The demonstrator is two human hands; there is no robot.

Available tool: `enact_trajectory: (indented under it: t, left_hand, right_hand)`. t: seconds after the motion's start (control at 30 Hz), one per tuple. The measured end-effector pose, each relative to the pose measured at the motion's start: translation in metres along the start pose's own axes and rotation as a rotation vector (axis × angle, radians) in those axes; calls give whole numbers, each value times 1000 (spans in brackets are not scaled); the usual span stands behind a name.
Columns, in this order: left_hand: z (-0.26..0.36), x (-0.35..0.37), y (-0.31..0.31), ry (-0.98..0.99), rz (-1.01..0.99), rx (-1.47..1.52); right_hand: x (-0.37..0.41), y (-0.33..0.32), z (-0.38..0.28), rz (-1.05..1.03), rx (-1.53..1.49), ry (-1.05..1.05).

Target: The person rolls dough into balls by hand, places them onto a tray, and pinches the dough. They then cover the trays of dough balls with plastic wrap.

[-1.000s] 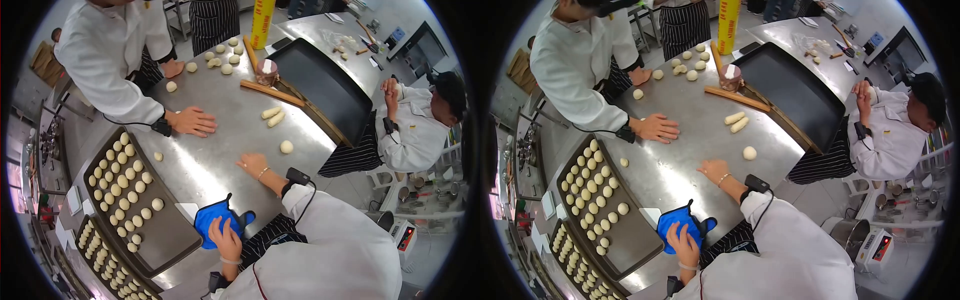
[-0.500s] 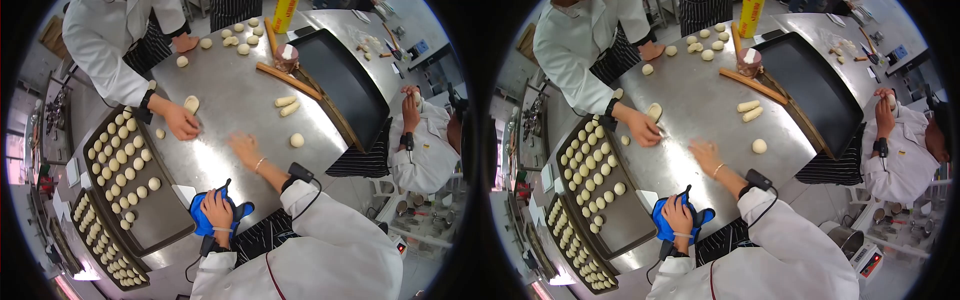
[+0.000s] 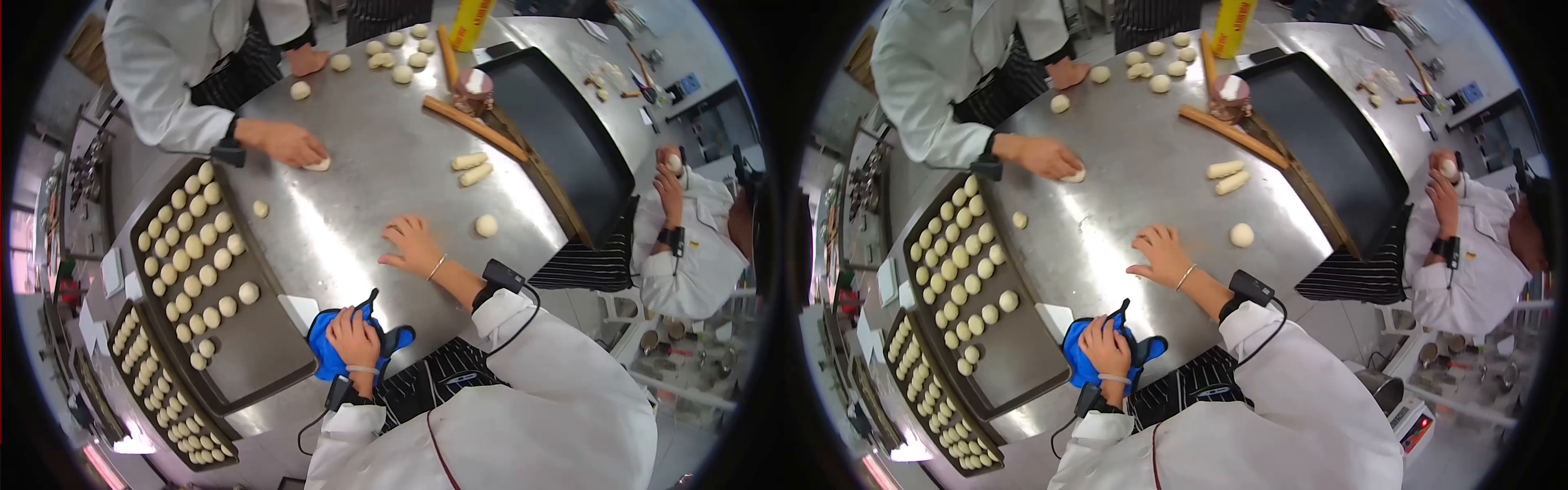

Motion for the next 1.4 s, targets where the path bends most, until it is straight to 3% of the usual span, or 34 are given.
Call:
enact_trajectory:
  t: [0.07, 0.13, 0.17, 0.27, 0.3, 0.37, 0.4, 0.47, 0.57, 0.6, 0.73, 0.8, 0.83, 0.9, 1.17, 1.37, 1.4]
  left_hand:
    - [0, 1, 1, 1, -1, -3]
    - [1, 0, -2, 10, 19, 9]
    - [2, -1, -3, 13, 18, 22]
    - [-1, 1, 0, -14, 2, 15]
    - [-3, 2, 0, -18, 14, 7]
    - [-6, 2, -3, -48, -9, 68]
    - [-8, 3, -1, -51, -24, 92]
    - [-11, 3, -3, -37, -9, 135]
    - [-13, 7, -2, -31, 5, 201]
    - [-14, 8, 0, -36, 7, 218]
    - [-17, 18, 14, -68, -29, 255]
    - [-13, 19, 22, 9, -80, 167]
    - [-18, 17, 10, -34, -210, 233]
    - [-19, 17, 7, -3, -173, 205]
    - [-28, 28, 10, -32, -133, 228]
    - [-30, 26, 9, -33, -103, 212]
    - [-29, 23, 9, -28, -91, 201]
  right_hand:
    - [19, -44, 8, 344, -55, 86]
    - [58, -82, 50, 343, 152, 493]
    - [83, -79, 77, 335, 296, 591]
    - [113, -56, 135, 189, 219, 533]
    - [115, -52, 151, 232, 93, 520]
    - [114, -43, 182, 274, 126, 394]
    - [108, -52, 178, 254, 87, 435]
    - [83, -55, 152, 198, -445, 644]
    - [4, -69, -30, 47, -929, 637]
    - [-15, -45, -66, -143, -1063, 558]
    - [-70, 54, -247, -628, -1170, 155]
    - [-95, 89, -320, -609, -881, -161]
    - [-103, 106, -351, -564, -726, -336]
    - [-112, 147, -388, -492, -642, -462]
    - [-109, 225, -424, -511, -342, -519]
    - [-100, 212, -431, -356, -194, -612]
    - [-101, 199, -431, -358, -276, -602]
Point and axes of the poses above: each hand's wrist, its own x-axis away from the middle knuckle, its own y-axis out of the palm, z = x × y, the point moved 8 cm from there along -x, towards the middle knuckle, and after that the axes turned 3 degrees about -x, right-handed, at the moved point
